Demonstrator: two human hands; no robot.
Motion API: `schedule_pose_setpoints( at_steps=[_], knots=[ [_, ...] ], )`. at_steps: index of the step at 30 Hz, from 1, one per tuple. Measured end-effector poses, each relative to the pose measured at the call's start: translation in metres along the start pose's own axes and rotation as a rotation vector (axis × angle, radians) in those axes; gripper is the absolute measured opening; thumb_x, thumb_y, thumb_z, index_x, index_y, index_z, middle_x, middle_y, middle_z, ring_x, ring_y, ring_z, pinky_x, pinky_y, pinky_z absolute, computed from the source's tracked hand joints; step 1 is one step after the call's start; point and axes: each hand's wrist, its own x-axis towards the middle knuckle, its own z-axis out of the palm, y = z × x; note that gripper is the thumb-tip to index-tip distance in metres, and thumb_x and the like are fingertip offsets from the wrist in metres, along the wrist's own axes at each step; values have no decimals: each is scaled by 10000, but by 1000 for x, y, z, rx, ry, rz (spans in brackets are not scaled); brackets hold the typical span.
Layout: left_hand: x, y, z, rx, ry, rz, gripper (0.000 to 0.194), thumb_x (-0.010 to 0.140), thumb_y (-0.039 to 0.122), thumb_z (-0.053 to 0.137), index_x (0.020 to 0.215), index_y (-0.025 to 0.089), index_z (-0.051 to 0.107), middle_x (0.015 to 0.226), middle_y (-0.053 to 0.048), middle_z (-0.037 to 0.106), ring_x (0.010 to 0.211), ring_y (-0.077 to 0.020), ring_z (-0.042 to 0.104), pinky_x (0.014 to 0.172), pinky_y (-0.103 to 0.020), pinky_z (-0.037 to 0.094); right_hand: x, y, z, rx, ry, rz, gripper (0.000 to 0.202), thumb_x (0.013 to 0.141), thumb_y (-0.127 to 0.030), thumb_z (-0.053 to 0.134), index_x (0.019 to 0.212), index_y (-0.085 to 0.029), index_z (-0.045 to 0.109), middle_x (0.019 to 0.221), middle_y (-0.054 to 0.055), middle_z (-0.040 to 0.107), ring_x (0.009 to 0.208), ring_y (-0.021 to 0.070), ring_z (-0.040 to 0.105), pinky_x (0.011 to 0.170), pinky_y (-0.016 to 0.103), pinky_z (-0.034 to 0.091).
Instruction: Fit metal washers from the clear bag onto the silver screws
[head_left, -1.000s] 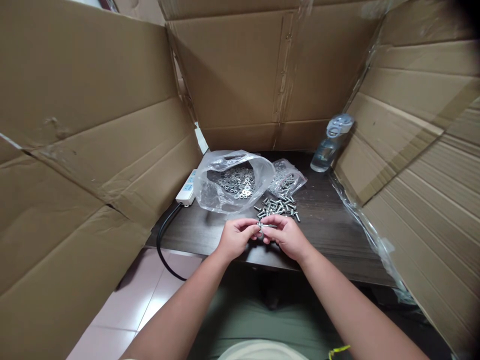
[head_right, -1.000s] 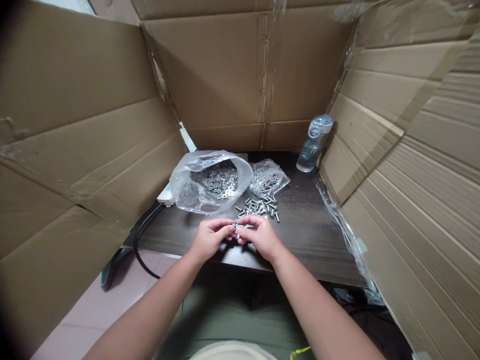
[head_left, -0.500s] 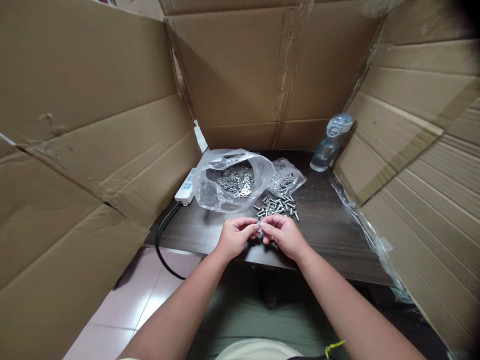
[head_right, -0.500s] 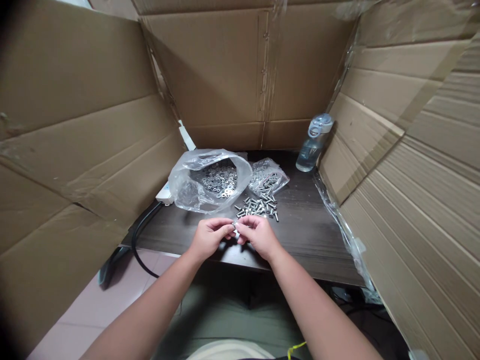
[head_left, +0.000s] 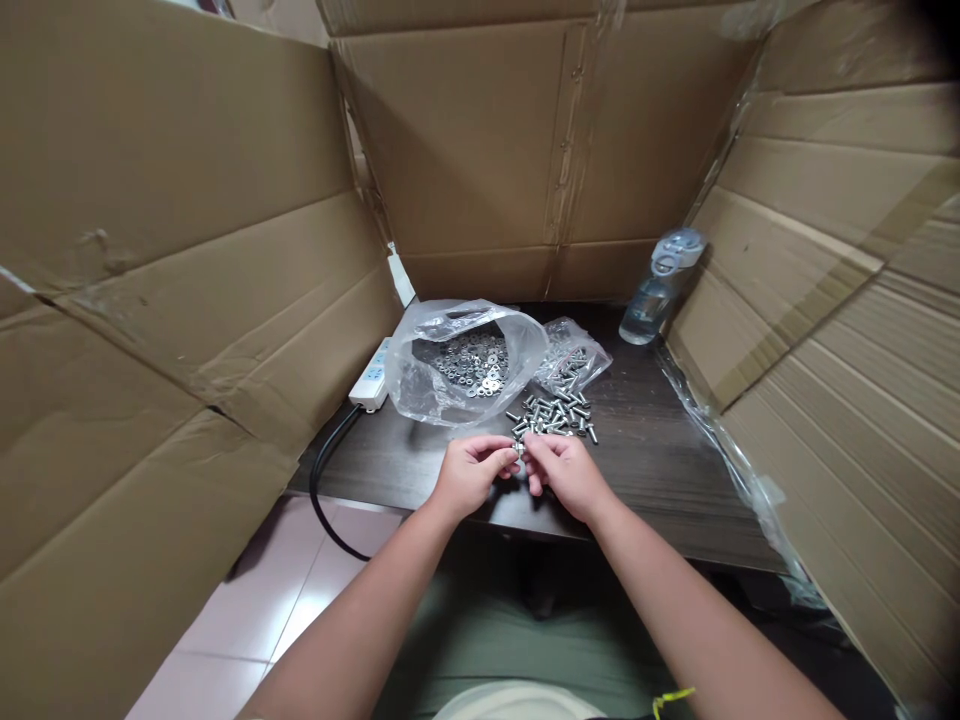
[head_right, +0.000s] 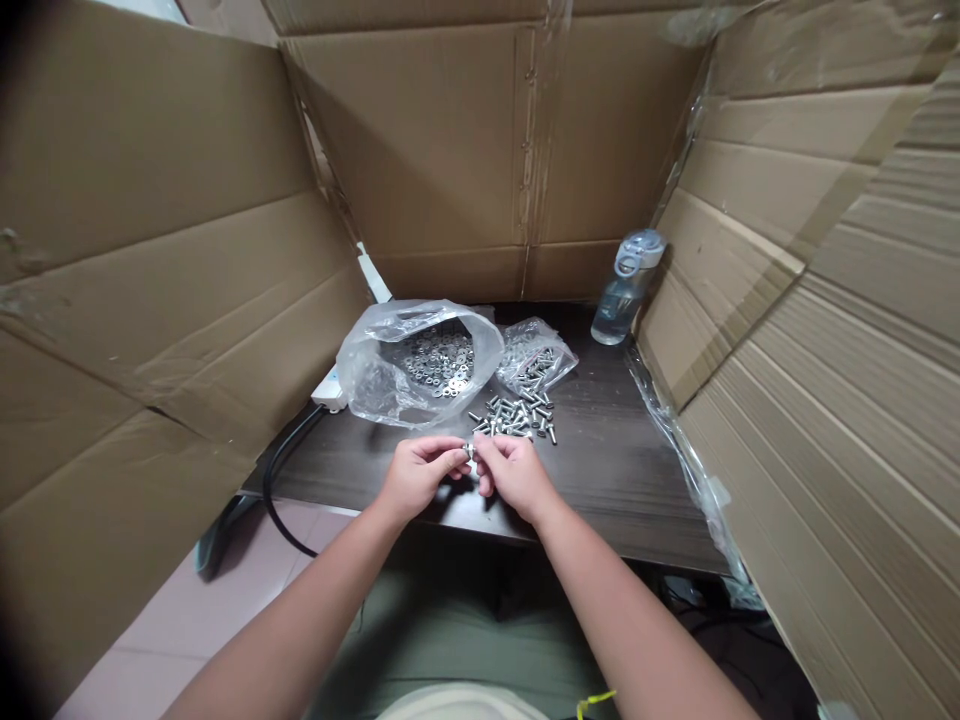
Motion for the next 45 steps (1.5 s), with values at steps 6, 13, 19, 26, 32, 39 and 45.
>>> schedule_pose_setpoints(
  at_steps=[6, 13, 19, 26, 32, 39, 45],
  knots=[
    [0, -3, -1, -37, 19, 13, 256, 643, 314, 732, 798, 112, 704, 614, -50, 678, 563, -161, 632, 542, -251, 508, -1, 0, -2, 107, -48, 20, 363, 654, -362, 746, 932, -177, 604, 712, 1, 634, 469, 89, 546, 454, 216, 444],
    [-1, 2, 0, -27, 14, -14, 221, 659, 315, 717, 753, 116, 699, 634, -51, 681, 574, -155, 633, 548, -238, 503, 2, 1, 0, 85, 22, 20, 387, 768, -504, 592, 641, -139, 567, 502, -19, 536, 361, 77, 475, 356, 192, 360],
    [1, 4, 3, 55, -67, 32, 205, 699, 312, 662, 757, 118, 696, 635, -51, 668, 565, -133, 595, 576, -241, 489, 1, 0, 1, 46, -80, 46, 354, 721, -471, 659, 696, -124, 599, 621, 34, 635, 459, 104, 574, 432, 208, 464],
    [5, -6, 0, 63, 286, 45, 76, 665, 195, 570, 720, 144, 582, 589, 7, 591, 452, -84, 506, 445, -193, 398, 4, 0, -4, 222, 46, 129, 332, 681, -433, 707, 686, -130, 569, 568, 2, 581, 414, 103, 561, 377, 198, 444],
    [7, -12, 5, 585, 214, 234, 215, 656, 264, 646, 846, 163, 637, 811, -35, 615, 558, -107, 525, 548, -234, 421, 6, -2, -4, 295, 164, 94, 311, 663, -391, 720, 654, -141, 536, 521, -25, 535, 344, 77, 484, 302, 185, 387],
    [7, -10, 12, 892, 44, 291, 210, 741, 265, 625, 933, 215, 693, 908, -47, 639, 780, -173, 592, 699, -271, 433, 5, -4, -4, 273, 143, 111, 314, 656, -391, 721, 650, -140, 532, 524, -17, 540, 353, 79, 488, 309, 192, 414],
    [7, -18, 8, 810, 153, 295, 188, 680, 231, 676, 858, 171, 688, 784, -33, 624, 639, -130, 555, 622, -250, 439, 5, 3, 1, 68, 194, 62, 241, 705, -346, 660, 672, -139, 542, 520, -11, 556, 390, 95, 534, 363, 202, 460]
  ],
)
